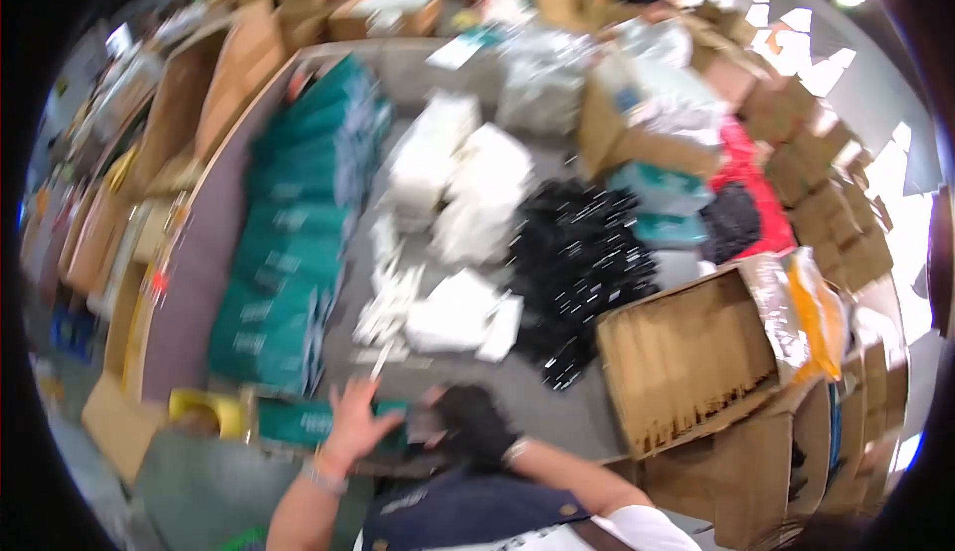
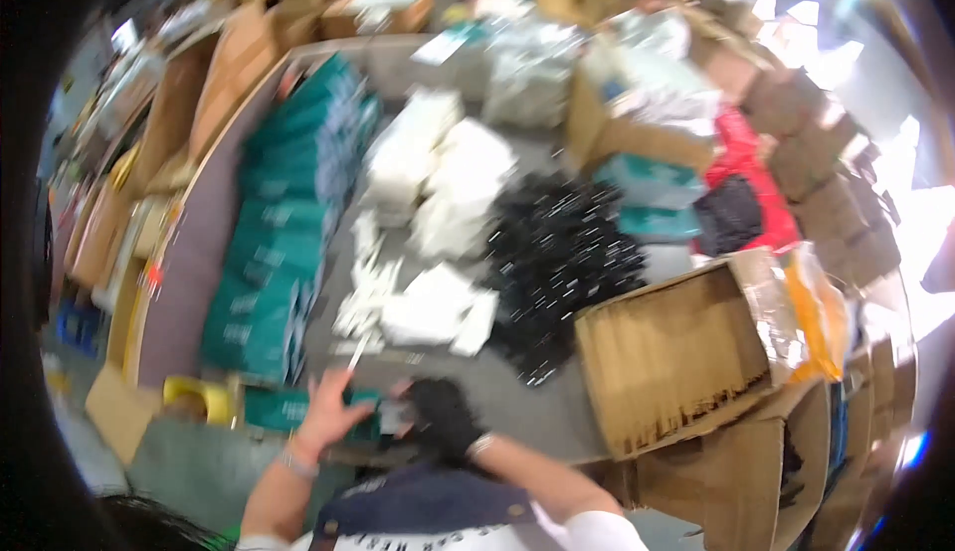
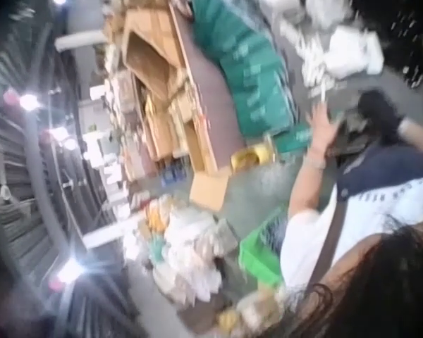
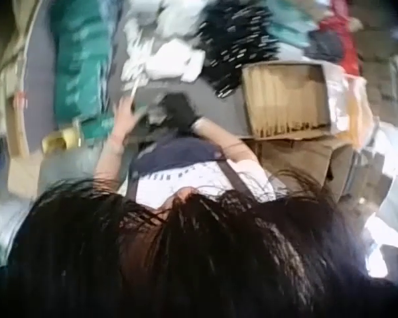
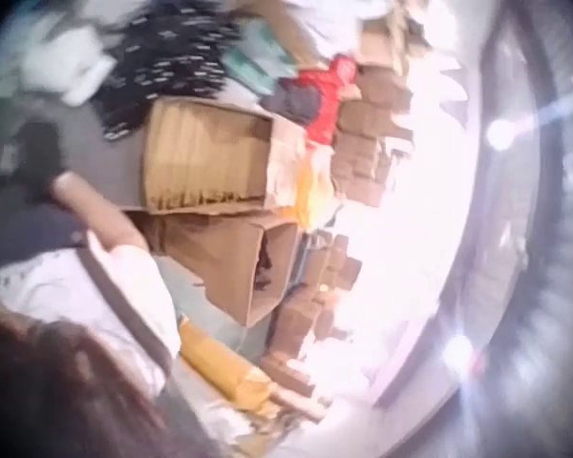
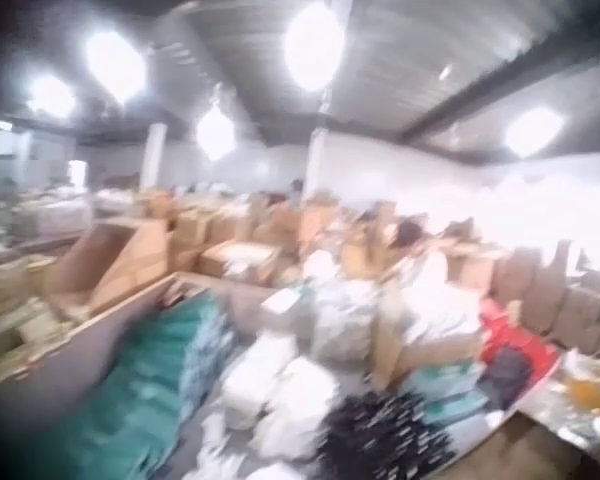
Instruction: Packaging small wooden sticks into individual paper sleeves at a production workstation.
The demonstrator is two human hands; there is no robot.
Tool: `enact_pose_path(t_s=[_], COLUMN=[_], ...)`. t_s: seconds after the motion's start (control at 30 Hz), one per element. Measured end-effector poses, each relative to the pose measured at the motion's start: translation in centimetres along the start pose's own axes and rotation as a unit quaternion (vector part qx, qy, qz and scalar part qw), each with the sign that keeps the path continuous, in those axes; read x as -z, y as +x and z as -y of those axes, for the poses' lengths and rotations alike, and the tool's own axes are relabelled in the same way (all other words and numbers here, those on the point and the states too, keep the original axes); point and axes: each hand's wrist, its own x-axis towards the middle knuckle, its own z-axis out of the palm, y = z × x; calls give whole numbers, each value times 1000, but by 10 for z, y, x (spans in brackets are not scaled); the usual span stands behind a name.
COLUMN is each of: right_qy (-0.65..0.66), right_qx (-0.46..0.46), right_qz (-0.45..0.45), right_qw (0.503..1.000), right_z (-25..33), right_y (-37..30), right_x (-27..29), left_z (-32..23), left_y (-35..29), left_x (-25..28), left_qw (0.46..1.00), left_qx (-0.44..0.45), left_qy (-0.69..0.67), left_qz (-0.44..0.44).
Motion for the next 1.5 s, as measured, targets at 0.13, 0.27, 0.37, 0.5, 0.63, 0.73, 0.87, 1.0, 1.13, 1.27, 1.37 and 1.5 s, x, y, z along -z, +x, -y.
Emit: enact_pose_path(t_s=[0.13,0.27,0.37,0.5,0.63,0.73,0.87,1.0,1.13,1.27,1.37,1.5], right_qy=[-174,-221,-345,-213,-335,-358,-374,-82,94,64,84,-112], right_qx=[-174,-385,-497,-494,-515,-582,-533,-358,-238,-359,-339,-262], right_qz=[-180,-392,-302,-337,-283,-205,-307,-592,-498,-359,-405,-395], right_qw=[952,806,737,772,737,701,694,717,828,859,845,873], right_z=[-23,-115,-133,-123,-121,-126,-146,-91,-36,-55,-60,-89], right_y=[-59,-186,-243,-246,-235,-234,-258,-195,-120,-115,-95,-48], right_x=[107,180,213,219,227,225,220,201,105,32,63,111], left_z=[-3,10,17,21,-5,-29,-39,-32,-35,-41,-36,-37], left_y=[54,84,79,74,87,112,149,145,144,143,139,136], left_x=[14,0,-14,-11,0,-1,-14,-9,-10,-14,-14,-14], left_qw=[986,981,993,979,968,967,958,980,980,980,978,976], left_qx=[-73,-81,-56,-139,-177,-194,-241,-166,-164,-138,-152,-147], left_qy=[-51,38,74,127,134,33,-14,-4,-13,-64,-69,-91], left_qz=[-143,-174,-73,-74,-118,-164,-152,-113,-114,-127,-128,-131])
